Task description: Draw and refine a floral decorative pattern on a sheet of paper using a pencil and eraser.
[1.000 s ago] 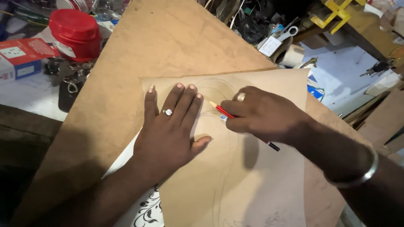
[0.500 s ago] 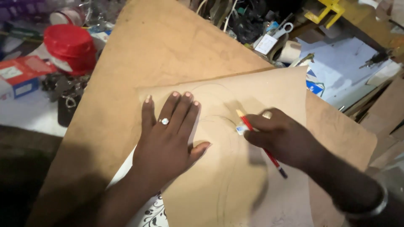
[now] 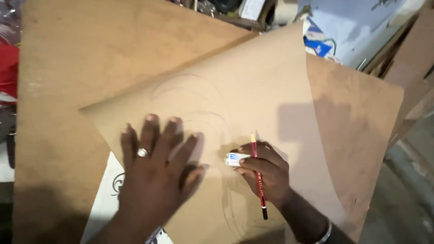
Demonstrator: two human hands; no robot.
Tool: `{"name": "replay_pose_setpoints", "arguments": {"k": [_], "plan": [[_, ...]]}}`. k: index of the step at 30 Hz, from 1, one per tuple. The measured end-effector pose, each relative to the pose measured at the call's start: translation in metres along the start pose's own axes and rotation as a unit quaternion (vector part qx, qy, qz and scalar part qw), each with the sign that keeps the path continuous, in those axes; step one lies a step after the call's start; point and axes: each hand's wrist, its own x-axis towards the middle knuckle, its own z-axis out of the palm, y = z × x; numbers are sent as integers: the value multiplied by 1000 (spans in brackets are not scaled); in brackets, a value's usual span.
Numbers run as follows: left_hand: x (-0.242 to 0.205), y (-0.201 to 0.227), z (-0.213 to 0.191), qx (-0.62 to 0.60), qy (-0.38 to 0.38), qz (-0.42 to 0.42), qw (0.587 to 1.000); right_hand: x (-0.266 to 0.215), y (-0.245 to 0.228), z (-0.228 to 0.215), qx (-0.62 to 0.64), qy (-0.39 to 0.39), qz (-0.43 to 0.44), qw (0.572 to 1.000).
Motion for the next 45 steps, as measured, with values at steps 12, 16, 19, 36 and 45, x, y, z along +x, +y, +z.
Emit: {"name": "replay_pose_setpoints", "arguments": {"k": [12, 16, 19, 36, 45], "plan": [[-14, 35, 37, -82, -21, 106, 991, 13, -11, -13, -34, -70, -74, 994], [-8, 39, 27, -83, -14, 114, 990, 6, -9, -12, -48, -64, -79, 994], [-8, 44, 30, -103, -24, 123, 987, 4, -7, -13, -34, -59, -76, 995], [30, -38, -5, -3, 69, 16, 997, -4, -13, -12, -6, -35, -31, 999], [25, -43, -8, -10, 134, -50, 990, -5, 1, -19, 158, -60, 73, 983]]}}
